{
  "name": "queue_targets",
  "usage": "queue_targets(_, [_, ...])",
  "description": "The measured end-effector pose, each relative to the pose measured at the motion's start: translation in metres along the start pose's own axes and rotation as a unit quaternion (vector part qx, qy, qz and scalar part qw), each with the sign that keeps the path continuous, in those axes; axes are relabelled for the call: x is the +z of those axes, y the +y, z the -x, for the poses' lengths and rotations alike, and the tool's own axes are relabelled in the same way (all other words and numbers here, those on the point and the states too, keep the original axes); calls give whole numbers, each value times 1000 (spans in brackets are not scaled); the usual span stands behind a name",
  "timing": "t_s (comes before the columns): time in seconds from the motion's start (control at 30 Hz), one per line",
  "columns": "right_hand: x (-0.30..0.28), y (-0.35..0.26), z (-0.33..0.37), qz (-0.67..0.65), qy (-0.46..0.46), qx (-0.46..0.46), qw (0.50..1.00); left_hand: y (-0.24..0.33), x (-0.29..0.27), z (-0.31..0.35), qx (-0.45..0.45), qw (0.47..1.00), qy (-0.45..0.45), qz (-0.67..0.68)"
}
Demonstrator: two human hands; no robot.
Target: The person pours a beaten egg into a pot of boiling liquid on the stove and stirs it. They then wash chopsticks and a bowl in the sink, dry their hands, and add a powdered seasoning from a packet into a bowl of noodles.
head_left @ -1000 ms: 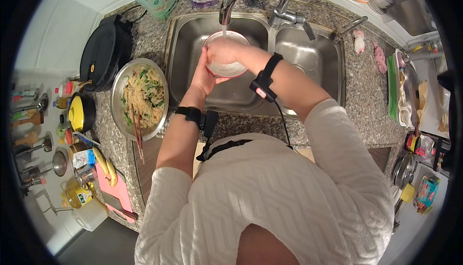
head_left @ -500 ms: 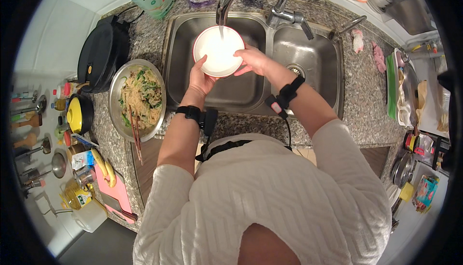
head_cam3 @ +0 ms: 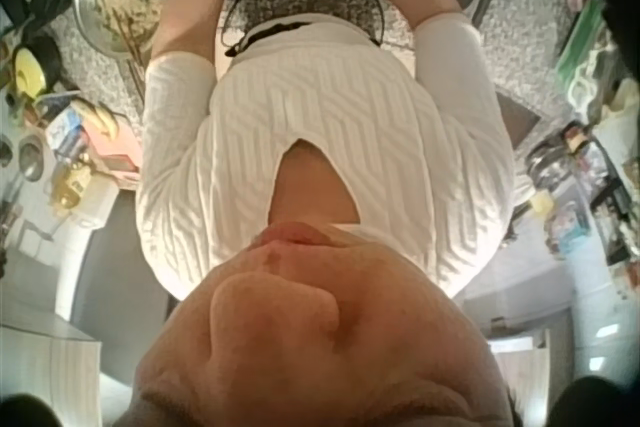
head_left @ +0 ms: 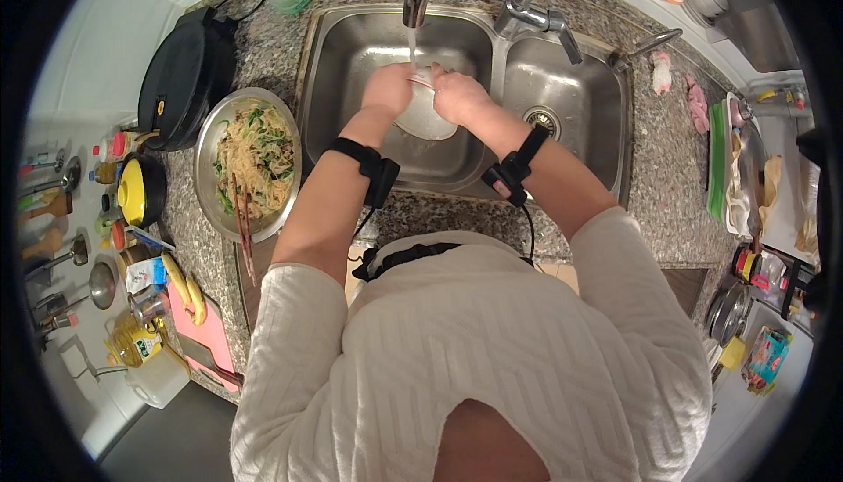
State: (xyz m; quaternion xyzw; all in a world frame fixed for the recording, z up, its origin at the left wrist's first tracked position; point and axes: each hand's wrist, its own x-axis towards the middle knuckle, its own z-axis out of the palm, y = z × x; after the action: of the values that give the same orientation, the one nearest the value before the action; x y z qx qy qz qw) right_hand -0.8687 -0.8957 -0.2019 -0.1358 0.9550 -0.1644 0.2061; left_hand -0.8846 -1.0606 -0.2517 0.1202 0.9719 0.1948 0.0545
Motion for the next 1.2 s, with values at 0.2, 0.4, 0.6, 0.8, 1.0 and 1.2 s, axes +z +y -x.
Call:
queue_targets(0.2, [8, 15, -9, -67, 61, -9, 996, 7, -22, 0, -61, 997, 8, 47])
queue_targets(0.4, [22, 18, -12, -637, 29, 113, 762, -16, -2, 27, -369, 740, -26, 561])
queue_targets(0.6, [71, -13, -20, -895, -39, 172, 409, 28, 14, 52, -306, 663, 76, 679])
queue_targets(0.8, [63, -10, -32, -680, -50, 195, 705, 21, -8, 56, -286, 755, 130, 575])
queue_targets(1.0, [0, 16, -49, -56, 103, 37, 992, -4, -30, 57, -201, 945, 93, 242])
queue_targets(1.2, [-14, -15, -33, 160, 165, -214, 950, 25, -52, 35, -211, 978, -6, 2])
